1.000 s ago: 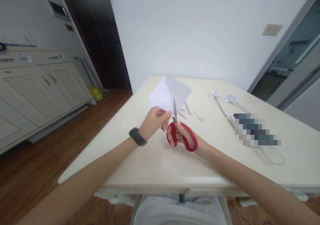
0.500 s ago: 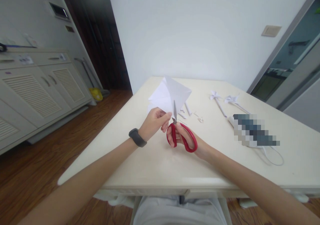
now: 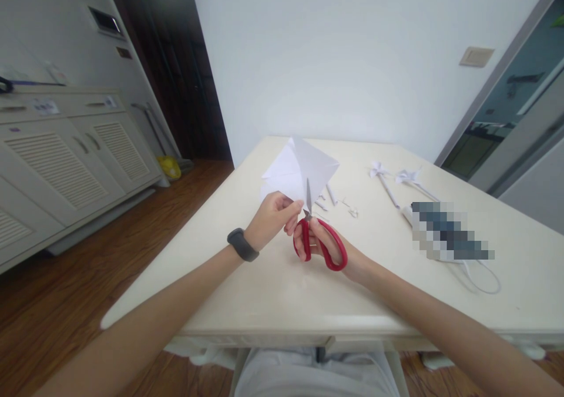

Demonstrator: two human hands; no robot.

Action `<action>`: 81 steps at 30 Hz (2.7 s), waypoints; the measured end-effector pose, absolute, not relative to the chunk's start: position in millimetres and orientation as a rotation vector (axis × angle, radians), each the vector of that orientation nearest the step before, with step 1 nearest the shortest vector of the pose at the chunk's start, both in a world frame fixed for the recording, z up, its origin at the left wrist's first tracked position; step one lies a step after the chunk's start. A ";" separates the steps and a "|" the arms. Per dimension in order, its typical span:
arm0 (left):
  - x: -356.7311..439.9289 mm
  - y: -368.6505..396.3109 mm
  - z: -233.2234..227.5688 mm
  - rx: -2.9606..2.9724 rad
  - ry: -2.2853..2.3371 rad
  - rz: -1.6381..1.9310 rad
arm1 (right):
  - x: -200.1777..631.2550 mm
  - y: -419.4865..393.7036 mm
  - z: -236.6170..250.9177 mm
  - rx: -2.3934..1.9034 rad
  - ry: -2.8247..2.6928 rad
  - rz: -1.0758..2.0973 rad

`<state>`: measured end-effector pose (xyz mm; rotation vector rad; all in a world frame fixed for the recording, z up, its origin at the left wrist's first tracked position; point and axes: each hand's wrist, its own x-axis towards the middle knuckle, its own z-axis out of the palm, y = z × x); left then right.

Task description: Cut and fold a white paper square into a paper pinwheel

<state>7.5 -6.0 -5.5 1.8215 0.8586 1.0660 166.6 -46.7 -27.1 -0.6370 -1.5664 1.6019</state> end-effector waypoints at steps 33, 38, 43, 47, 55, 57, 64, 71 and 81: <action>7.6 -7.1 -5.0 1.815 0.863 1.035 | 166.0 -44.4 -30.2 -0.664 -1.604 1.562; 7.3 -6.5 -5.6 1.787 0.845 0.993 | 166.4 -45.0 -29.5 -0.680 -1.609 1.553; 7.3 -6.6 -5.9 1.816 0.855 1.012 | 166.9 -45.3 -29.5 -0.696 -1.626 1.523; 7.9 -7.3 -5.7 1.805 0.848 1.001 | 166.7 -45.7 -30.2 -0.693 -1.621 1.530; 8.5 -8.5 -5.6 1.800 0.850 1.009 | 165.5 -46.6 -29.7 -0.717 -1.627 1.504; 8.6 -8.7 -5.5 1.797 0.849 1.008 | 164.8 -46.7 -29.4 -0.710 -1.614 1.512; 8.7 -8.2 -5.5 1.803 0.861 1.015 | 165.2 -45.3 -31.1 -0.695 -1.617 1.519; 7.9 -7.9 -6.3 1.802 0.846 1.003 | 164.2 -46.5 -29.8 -0.716 -1.588 1.518; 7.4 -7.8 -6.2 1.728 0.870 1.124 | 167.4 -46.3 -28.2 -0.780 -1.690 1.439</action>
